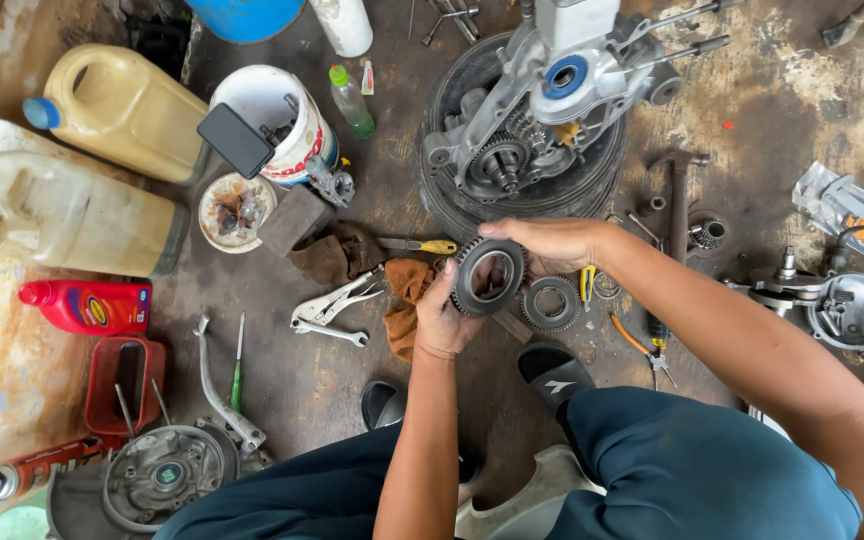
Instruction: The person sits on the floor and cleans a metal gear using a wire brush. They hold the gear in one hand and scrub the teeth and inner surfaces with the brush in the other hand.
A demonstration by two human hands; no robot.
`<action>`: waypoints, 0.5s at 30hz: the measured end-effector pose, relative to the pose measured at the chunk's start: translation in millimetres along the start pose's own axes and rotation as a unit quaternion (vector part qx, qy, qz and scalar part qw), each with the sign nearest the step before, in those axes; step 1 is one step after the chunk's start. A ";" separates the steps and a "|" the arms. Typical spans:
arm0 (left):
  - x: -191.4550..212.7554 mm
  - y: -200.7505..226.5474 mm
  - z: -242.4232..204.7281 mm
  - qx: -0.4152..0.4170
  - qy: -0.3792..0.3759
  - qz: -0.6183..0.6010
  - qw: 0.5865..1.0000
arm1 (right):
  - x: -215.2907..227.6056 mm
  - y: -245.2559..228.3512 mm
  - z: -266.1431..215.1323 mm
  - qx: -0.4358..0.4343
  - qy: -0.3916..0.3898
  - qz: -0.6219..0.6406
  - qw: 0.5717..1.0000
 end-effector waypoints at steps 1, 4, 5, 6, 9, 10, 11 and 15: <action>3.2 3.2 -1.6 -0.001 0.003 -0.003 1.000 | -4.6 -4.6 -0.7 -0.004 -0.001 -0.001 1.000; 9.9 15.9 -5.4 -0.022 0.029 -0.008 0.999 | -22.3 -19.0 -4.1 0.005 -0.035 -0.032 0.999; 9.9 21.3 -5.0 -0.030 0.045 -0.020 0.998 | -26.0 -23.2 -6.8 0.011 -0.020 -0.011 1.000; 9.7 26.5 -4.7 -0.037 0.061 -0.032 0.997 | -29.5 -27.3 -9.7 0.017 -0.006 0.010 1.000; 53.5 25.8 -3.7 0.010 0.069 -0.107 0.992 | 24.7 35.9 33.0 0.068 0.083 0.054 0.993; 19.2 38.1 -9.5 0.007 0.071 -0.109 0.992 | 24.6 47.7 39.9 0.065 0.080 0.053 0.993; -18.6 52.1 -15.5 -0.011 0.028 -0.100 0.994 | 31.8 59.3 44.4 0.084 0.158 0.009 0.984; -80.2 74.7 -22.3 -0.035 0.001 -0.114 0.993 | 32.4 122.1 66.0 0.119 0.233 -0.378 0.888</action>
Point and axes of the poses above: each hand's wrist, its own z-axis towards the middle knuckle, its own x-axis out of the back of the hand, y = z × x, the point moved 5 cm from there along z, towards the middle knuckle, and after that the axes turned 4 degrees about x, right-handed, at the moved point
